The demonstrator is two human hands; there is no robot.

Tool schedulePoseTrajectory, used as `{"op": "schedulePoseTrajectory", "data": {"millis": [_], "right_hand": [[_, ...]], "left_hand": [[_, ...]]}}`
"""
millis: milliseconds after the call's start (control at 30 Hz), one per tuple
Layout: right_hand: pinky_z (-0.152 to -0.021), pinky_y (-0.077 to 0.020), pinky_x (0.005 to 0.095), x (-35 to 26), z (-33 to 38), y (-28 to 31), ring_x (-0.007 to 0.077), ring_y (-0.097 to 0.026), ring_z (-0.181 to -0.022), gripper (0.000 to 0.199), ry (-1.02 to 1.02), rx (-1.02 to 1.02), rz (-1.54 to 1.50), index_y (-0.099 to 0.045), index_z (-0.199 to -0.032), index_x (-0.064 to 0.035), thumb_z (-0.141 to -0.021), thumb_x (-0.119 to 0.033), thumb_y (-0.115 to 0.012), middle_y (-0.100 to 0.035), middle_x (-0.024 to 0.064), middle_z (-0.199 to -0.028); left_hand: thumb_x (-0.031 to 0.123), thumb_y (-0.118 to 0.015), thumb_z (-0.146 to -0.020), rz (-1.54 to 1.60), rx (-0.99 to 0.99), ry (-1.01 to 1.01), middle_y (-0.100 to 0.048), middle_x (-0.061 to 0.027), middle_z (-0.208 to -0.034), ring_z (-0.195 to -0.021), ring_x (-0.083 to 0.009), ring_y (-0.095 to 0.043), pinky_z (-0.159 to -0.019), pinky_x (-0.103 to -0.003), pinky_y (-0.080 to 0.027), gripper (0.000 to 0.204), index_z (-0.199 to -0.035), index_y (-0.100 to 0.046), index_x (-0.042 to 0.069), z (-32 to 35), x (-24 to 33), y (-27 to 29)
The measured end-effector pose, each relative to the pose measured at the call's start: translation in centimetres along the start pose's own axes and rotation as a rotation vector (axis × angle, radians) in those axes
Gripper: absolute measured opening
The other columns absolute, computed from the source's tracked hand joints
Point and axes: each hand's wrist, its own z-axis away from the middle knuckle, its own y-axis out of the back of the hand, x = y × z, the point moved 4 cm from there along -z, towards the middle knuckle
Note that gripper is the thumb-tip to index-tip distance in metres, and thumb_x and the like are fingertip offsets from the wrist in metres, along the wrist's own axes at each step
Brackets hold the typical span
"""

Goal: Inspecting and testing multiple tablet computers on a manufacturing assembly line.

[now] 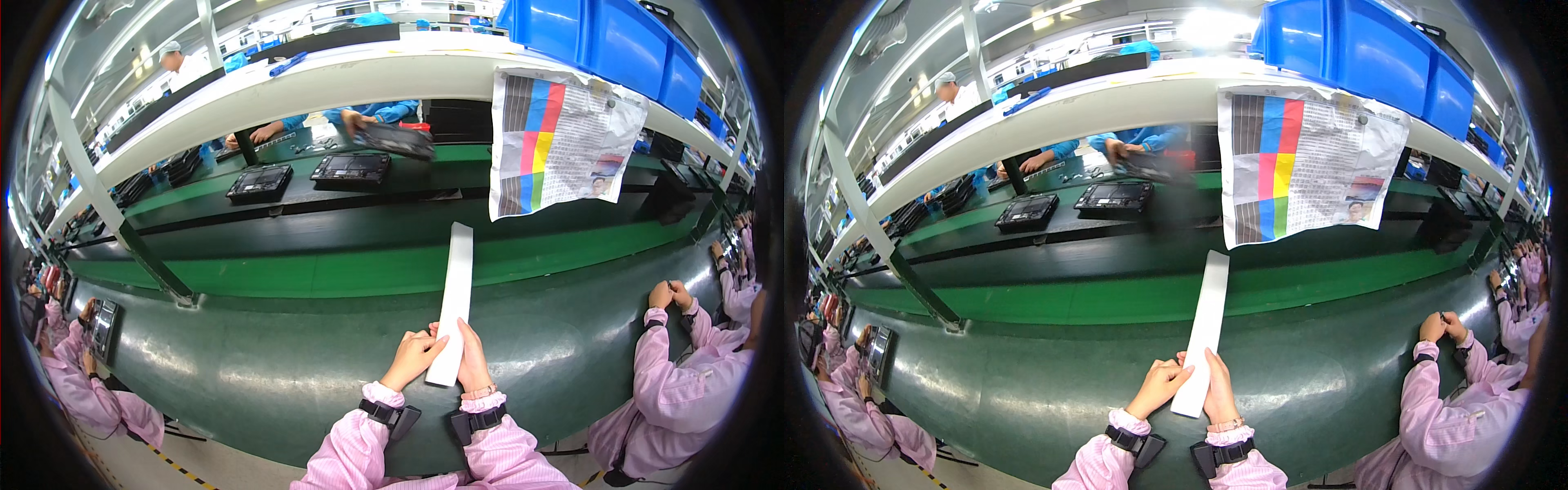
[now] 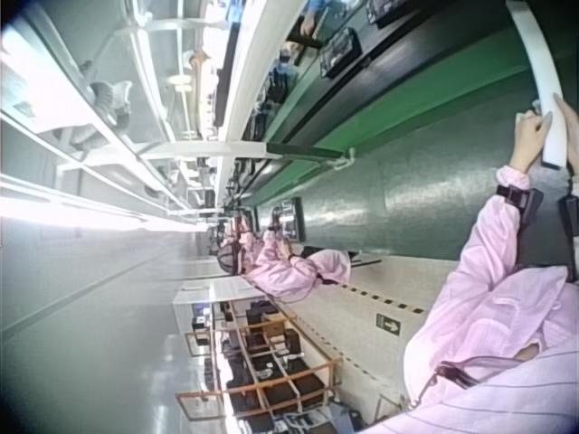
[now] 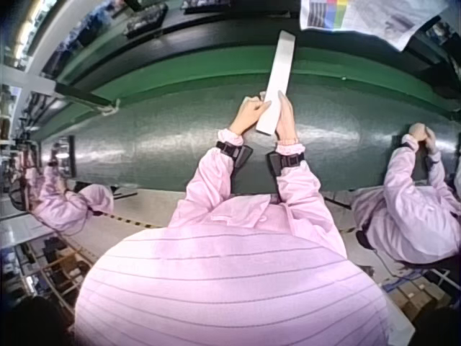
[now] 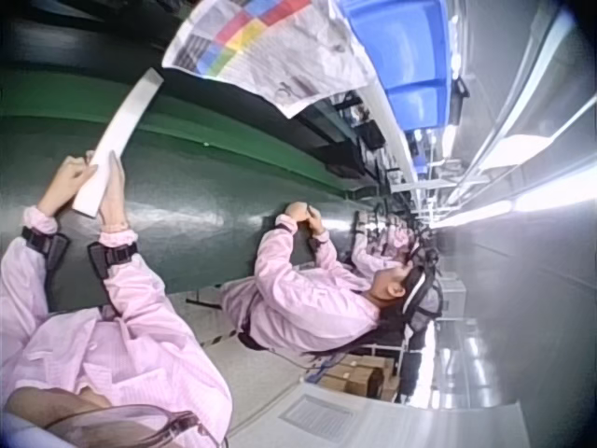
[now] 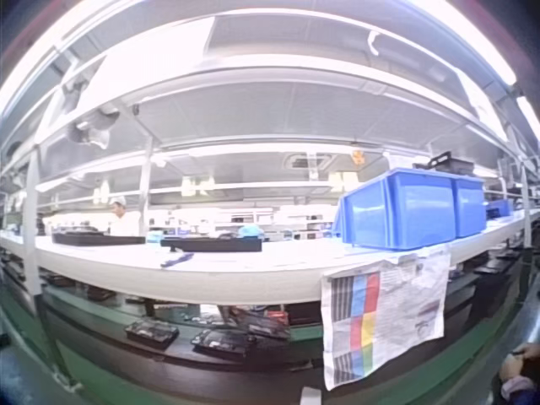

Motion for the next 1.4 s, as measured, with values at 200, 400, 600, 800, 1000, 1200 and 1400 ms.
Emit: {"op": "schedulePoseTrajectory", "data": {"millis": [200, 400, 600, 800, 1000, 1200, 1400], "right_hand": [[-0.085, -0.0488, 0.0360, 0.00, 0.01, 0.00, 0.0258, -0.060, -0.095, 0.036, -0.001, 0.003, -0.004, -0.048, -0.113, 0.0048, -0.095, -0.026, -0.046, -0.061, 0.0193, -0.101], [-0.086, -0.0487, 0.0358, -0.04, 0.06, -0.02, 0.0256, -0.060, -0.095, 0.036, 0.001, 0.007, -0.009, -0.049, -0.113, 0.0049, -0.095, -0.026, -0.047, -0.061, 0.0192, -0.101], [-0.085, -0.0488, 0.0356, -0.06, -0.05, 0.04, 0.0255, -0.060, -0.095, 0.035, 0.001, 0.003, 0.000, -0.049, -0.113, 0.0047, -0.095, -0.025, -0.045, -0.061, 0.0195, -0.101], [-0.087, -0.0485, 0.0372, 0.00, -0.02, 0.04, 0.0266, -0.059, -0.097, 0.040, 0.013, 0.003, 0.035, -0.049, -0.111, 0.0072, -0.095, -0.029, -0.044, -0.060, 0.0200, -0.102], [-0.088, -0.0481, 0.0374, -0.01, -0.05, 0.07, 0.0268, -0.059, -0.097, 0.041, 0.015, 0.003, 0.041, -0.050, -0.111, 0.0075, -0.094, -0.029, -0.045, -0.060, 0.0201, -0.102], [-0.088, -0.0481, 0.0375, -0.03, -0.05, 0.05, 0.0268, -0.059, -0.097, 0.040, 0.010, 0.010, 0.031, -0.050, -0.111, 0.0070, -0.094, -0.029, -0.045, -0.060, 0.0200, -0.102], [-0.087, -0.0483, 0.0373, 0.00, 0.00, 0.02, 0.0266, -0.059, -0.097, 0.040, 0.010, 0.008, 0.029, -0.049, -0.112, 0.0069, -0.094, -0.029, -0.045, -0.060, 0.0199, -0.102]], "left_hand": [[0.029, -0.056, -0.089, -0.013, -0.006, 0.003, -0.055, -0.0034, -0.062, -0.061, -0.0159, -0.048, -0.071, -0.030, -0.033, 0.033, -0.066, -0.063, 0.005, 0.00, -0.17, -0.07], [0.029, -0.056, -0.089, -0.004, -0.007, -0.003, -0.054, -0.0028, -0.061, -0.061, -0.0154, -0.047, -0.071, -0.030, -0.032, 0.034, -0.066, -0.063, 0.005, 0.01, -0.23, -0.13], [0.030, -0.055, -0.090, -0.005, -0.016, -0.005, -0.055, -0.0028, -0.061, -0.061, -0.0151, -0.048, -0.071, -0.030, -0.032, 0.035, -0.066, -0.063, 0.005, -0.08, -0.31, -0.20], [0.031, -0.055, -0.089, -0.009, -0.011, -0.003, -0.054, -0.0028, -0.061, -0.061, -0.0153, -0.048, -0.071, -0.030, -0.032, 0.035, -0.066, -0.063, 0.006, -0.01, -0.29, -0.14], [0.031, -0.056, -0.089, -0.012, -0.009, 0.007, -0.055, -0.0029, -0.062, -0.062, -0.0154, -0.048, -0.071, -0.030, -0.032, 0.035, -0.067, -0.064, 0.005, -0.01, -0.28, -0.14], [0.030, -0.056, -0.089, -0.016, -0.009, 0.000, -0.056, -0.0033, -0.063, -0.062, -0.0155, -0.048, -0.072, -0.030, -0.032, 0.034, -0.067, -0.064, 0.005, -0.04, -0.37, -0.21], [0.030, -0.056, -0.089, -0.019, -0.012, -0.002, -0.056, -0.0034, -0.062, -0.063, -0.0156, -0.049, -0.072, -0.030, -0.032, 0.034, -0.068, -0.064, 0.005, -0.02, -0.49, -0.24]]}}
